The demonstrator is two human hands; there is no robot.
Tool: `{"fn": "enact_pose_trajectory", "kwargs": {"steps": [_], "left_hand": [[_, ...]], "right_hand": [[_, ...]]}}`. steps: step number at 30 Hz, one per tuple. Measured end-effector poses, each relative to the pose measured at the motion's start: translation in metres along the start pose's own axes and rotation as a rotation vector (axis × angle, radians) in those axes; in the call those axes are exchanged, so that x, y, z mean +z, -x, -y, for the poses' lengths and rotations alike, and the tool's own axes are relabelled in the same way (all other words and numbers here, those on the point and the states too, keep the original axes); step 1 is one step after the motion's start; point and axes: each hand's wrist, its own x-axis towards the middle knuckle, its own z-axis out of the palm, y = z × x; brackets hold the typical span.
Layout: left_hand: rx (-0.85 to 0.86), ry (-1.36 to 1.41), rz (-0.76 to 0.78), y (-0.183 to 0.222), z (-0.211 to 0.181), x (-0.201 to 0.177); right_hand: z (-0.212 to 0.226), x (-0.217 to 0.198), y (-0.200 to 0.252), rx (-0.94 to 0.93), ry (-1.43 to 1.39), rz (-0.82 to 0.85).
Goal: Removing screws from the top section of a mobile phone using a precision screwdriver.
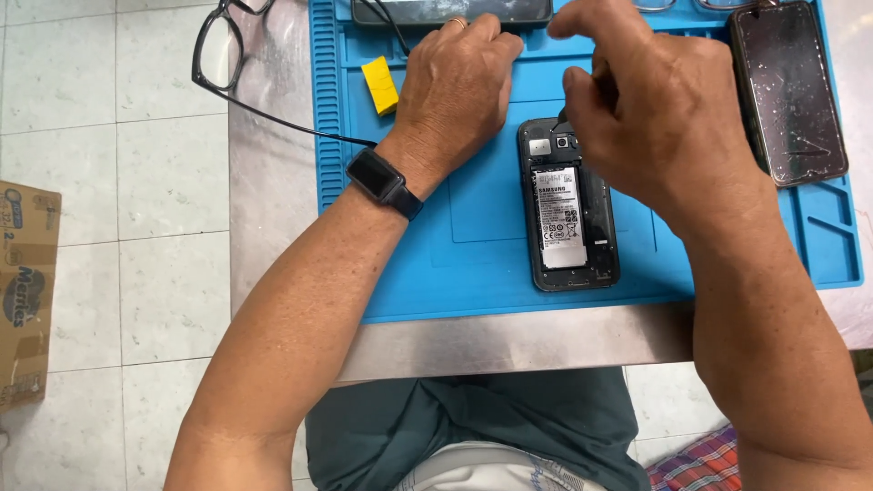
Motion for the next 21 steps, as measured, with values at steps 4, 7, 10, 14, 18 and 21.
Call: {"fn": "enact_pose_trajectory", "kwargs": {"steps": [4, 7, 10, 14, 18, 21], "left_hand": [[-0.006, -0.004, -0.020, -0.001, 0.000, 0.001], [-0.022, 0.013, -0.034, -0.001, 0.001, 0.003], [-0.037, 0.022, -0.026, 0.001, 0.002, 0.009], [-0.030, 0.009, -0.028, 0.001, 0.002, 0.012], [-0.041, 0.018, -0.025, 0.001, 0.001, 0.011], [-0.023, 0.030, -0.059, 0.001, 0.003, 0.012]], "right_hand": [[0.002, -0.008, -0.001, 0.009, -0.114, 0.012], [0.000, -0.005, 0.006, -0.013, -0.123, -0.011], [-0.014, 0.011, 0.016, 0.074, -0.063, -0.078], [-0.014, 0.014, 0.019, 0.082, -0.099, -0.163], [-0.009, 0.008, 0.016, 0.014, -0.182, -0.128], [-0.012, 0.010, 0.016, 0.063, -0.148, -0.150]]}}
